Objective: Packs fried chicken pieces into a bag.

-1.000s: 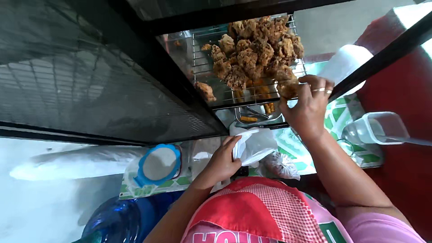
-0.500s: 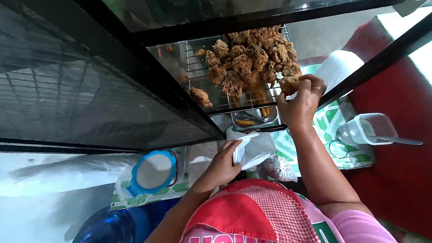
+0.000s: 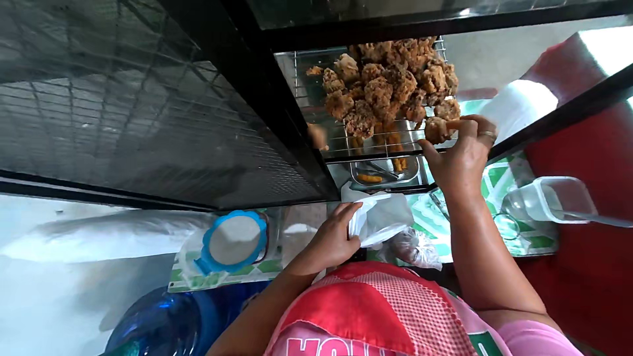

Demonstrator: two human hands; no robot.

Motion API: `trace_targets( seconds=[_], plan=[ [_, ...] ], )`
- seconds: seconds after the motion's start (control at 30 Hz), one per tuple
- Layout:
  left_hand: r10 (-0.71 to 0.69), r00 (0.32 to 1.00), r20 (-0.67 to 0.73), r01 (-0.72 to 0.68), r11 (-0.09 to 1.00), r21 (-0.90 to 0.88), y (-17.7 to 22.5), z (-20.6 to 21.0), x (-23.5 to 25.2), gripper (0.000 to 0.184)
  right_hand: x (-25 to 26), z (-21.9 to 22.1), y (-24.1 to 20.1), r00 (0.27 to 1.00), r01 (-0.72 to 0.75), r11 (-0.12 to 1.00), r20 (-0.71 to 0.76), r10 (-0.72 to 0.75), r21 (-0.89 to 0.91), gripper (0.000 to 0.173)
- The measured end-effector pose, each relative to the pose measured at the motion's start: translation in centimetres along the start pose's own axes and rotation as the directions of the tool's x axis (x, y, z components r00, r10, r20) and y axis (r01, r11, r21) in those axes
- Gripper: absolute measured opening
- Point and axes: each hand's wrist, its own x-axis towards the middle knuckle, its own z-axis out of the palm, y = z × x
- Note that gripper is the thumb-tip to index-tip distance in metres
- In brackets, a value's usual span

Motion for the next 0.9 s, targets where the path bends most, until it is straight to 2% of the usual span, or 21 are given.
trace_targets(
  seconds=[0.13, 0.23, 0.3, 0.43, 0.6, 0.63, 0.67, 0.7, 0.73, 0.77, 0.8, 0.83, 0.9],
  plan=[
    [-0.001, 1.0, 0.001, 0.001, 1.0, 0.008, -0.2, 0.1, -0.2, 0.075, 1.3, -0.3, -1.5, 0.969, 0.239, 0.97, -0.074, -0.235, 0.05, 0.043],
    [0.01, 1.0, -0.01, -0.01, 1.0, 0.008, -0.1, 0.2, -0.4, 0.075, 4.2, -0.4, -4.9, 0.937, 0.349, 0.931, -0.013, -0.35, 0.106, 0.033],
    [0.024, 1.0, -0.02, -0.024, 1.0, 0.01, -0.2, 0.4, -0.7, 0.075, 6.8, -0.1, -8.0, 0.914, 0.383, 0.915, 0.092, -0.395, 0.13, 0.03],
    [0.046, 0.999, -0.014, -0.046, 0.999, 0.025, -0.7, 0.5, -1.3, 0.074, 12.2, 2.1, -14.2, 0.833, 0.368, 0.927, 0.468, -0.294, -0.074, 0.041],
    [-0.032, 0.999, 0.018, 0.031, 0.999, 0.02, -0.3, -0.2, -1.9, 0.075, 17.3, 11.8, -13.4, 0.781, 0.453, 0.888, 0.514, -0.355, -0.076, 0.05],
    [-0.033, 0.999, 0.014, 0.033, 0.999, 0.014, -0.4, -0.3, -2.0, 0.075, 17.6, 12.7, -13.6, 0.735, 0.447, 0.892, 0.596, -0.322, -0.07, 0.046],
    [-0.033, 0.999, 0.011, 0.033, 0.999, 0.005, -0.5, -0.4, -2.1, 0.076, 17.5, 12.3, -14.5, 0.654, 0.413, 0.907, 0.719, -0.235, -0.079, 0.041],
    [-0.029, 1.0, 0.007, 0.029, 1.0, -0.002, -0.6, -0.5, -2.2, 0.076, 17.2, 11.7, -15.4, 0.614, 0.356, 0.93, 0.773, -0.159, -0.092, 0.038],
    [-0.022, 1.0, 0.001, 0.022, 1.0, -0.008, -0.8, -0.6, -2.3, 0.076, 16.8, 11.2, -16.0, 0.636, 0.311, 0.944, 0.763, -0.118, -0.114, 0.038],
    [-0.016, 1.0, -0.006, 0.016, 1.0, -0.012, -1.0, -0.6, -2.3, 0.076, 16.4, 10.7, -16.3, 0.697, 0.305, 0.941, 0.708, -0.113, -0.15, 0.043],
    [-0.015, 1.0, -0.011, 0.015, 1.0, -0.014, -1.1, -0.6, -2.3, 0.076, 16.4, 10.1, -16.1, 0.77, 0.339, 0.921, 0.619, -0.155, -0.191, 0.051],
    [-0.02, 1.0, -0.012, 0.02, 1.0, -0.014, -1.0, -0.7, -2.3, 0.076, 16.9, 9.8, -15.7, 0.81, 0.366, 0.906, 0.552, -0.199, -0.211, 0.059],
    [-0.034, 0.999, -0.003, 0.034, 0.999, -0.005, -0.9, -0.8, -2.3, 0.076, 18.2, 9.9, -14.8, 0.828, 0.422, 0.886, 0.479, -0.291, -0.191, 0.065]
  ],
)
